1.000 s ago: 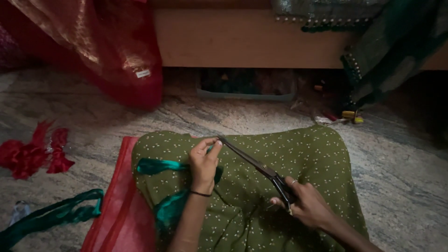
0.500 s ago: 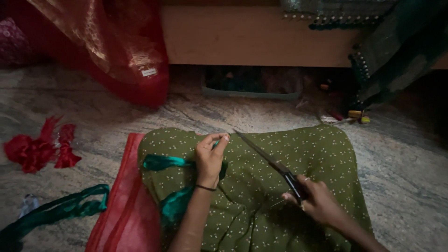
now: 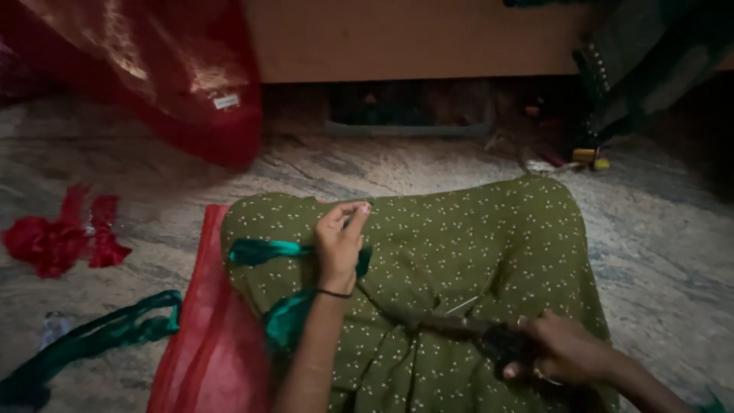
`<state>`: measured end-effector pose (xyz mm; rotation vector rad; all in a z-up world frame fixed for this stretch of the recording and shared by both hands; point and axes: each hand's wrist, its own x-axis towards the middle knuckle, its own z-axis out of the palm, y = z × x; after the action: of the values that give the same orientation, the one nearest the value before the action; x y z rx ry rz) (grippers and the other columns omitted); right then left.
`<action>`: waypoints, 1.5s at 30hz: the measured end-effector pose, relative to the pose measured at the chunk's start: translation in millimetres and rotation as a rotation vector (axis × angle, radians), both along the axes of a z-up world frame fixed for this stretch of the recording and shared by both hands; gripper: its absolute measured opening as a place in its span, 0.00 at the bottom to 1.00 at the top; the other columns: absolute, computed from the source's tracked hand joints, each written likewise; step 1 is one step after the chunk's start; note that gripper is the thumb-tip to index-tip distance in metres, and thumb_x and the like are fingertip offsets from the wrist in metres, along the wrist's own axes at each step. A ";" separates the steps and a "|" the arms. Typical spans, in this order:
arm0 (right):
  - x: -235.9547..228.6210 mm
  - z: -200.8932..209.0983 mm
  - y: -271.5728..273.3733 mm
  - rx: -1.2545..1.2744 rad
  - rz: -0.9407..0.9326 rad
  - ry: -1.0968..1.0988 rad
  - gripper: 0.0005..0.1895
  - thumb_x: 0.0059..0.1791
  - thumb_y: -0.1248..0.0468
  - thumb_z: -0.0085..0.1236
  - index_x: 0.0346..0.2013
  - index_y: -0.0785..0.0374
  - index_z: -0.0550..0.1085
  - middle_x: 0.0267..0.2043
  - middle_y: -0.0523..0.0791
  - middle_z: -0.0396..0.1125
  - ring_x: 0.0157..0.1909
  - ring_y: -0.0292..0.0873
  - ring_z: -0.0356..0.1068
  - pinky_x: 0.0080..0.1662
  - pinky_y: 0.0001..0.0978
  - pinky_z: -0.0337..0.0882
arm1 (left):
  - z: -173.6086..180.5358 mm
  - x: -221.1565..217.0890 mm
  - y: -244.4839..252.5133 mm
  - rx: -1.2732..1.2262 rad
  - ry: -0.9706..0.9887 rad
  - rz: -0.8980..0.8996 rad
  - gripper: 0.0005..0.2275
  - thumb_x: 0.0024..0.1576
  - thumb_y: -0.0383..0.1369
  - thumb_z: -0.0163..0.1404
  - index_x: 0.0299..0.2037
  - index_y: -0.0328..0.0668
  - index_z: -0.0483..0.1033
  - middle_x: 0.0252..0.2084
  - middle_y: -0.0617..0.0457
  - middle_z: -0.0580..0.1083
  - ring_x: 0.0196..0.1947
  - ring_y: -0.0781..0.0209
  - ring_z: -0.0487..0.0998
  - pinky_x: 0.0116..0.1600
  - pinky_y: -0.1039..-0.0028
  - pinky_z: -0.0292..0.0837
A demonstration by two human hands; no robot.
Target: Sewing and cutting fabric and ribbon in a craft workshop setting.
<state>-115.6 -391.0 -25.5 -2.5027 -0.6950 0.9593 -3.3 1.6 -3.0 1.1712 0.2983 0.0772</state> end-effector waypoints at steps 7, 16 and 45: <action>8.7 32.3 20.2 -0.284 0.102 0.251 0.19 0.43 0.55 0.68 0.45 0.57 0.76 0.39 0.47 0.74 0.42 0.47 0.73 0.46 0.38 0.75 | -19.9 -8.6 -4.4 0.049 -0.025 -0.007 0.05 0.61 0.27 0.56 0.42 0.32 0.80 0.34 0.60 0.77 0.21 0.81 0.59 0.25 0.84 0.51; 75.1 -17.9 44.9 -0.201 0.098 -0.415 0.12 0.46 0.66 0.53 0.42 0.62 0.80 0.50 0.51 0.70 0.55 0.49 0.69 0.53 0.40 0.75 | -22.3 -14.1 -25.9 0.222 -0.098 -0.091 0.06 0.60 0.26 0.55 0.42 0.30 0.81 0.39 0.53 0.81 0.40 0.71 0.78 0.47 0.81 0.72; 64.6 -61.6 59.5 -0.051 0.591 -0.618 0.08 0.44 0.65 0.52 0.23 0.64 0.76 0.35 0.52 0.72 0.40 0.54 0.75 0.36 0.46 0.75 | -122.5 -15.8 -41.6 0.141 0.039 -0.113 0.07 0.56 0.26 0.56 0.41 0.29 0.82 0.39 0.49 0.83 0.40 0.66 0.80 0.48 0.77 0.74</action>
<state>-51.1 -331.5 -87.1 -2.6944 -1.6789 0.3278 -19.1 -40.0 -125.5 1.3286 0.2640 -0.0237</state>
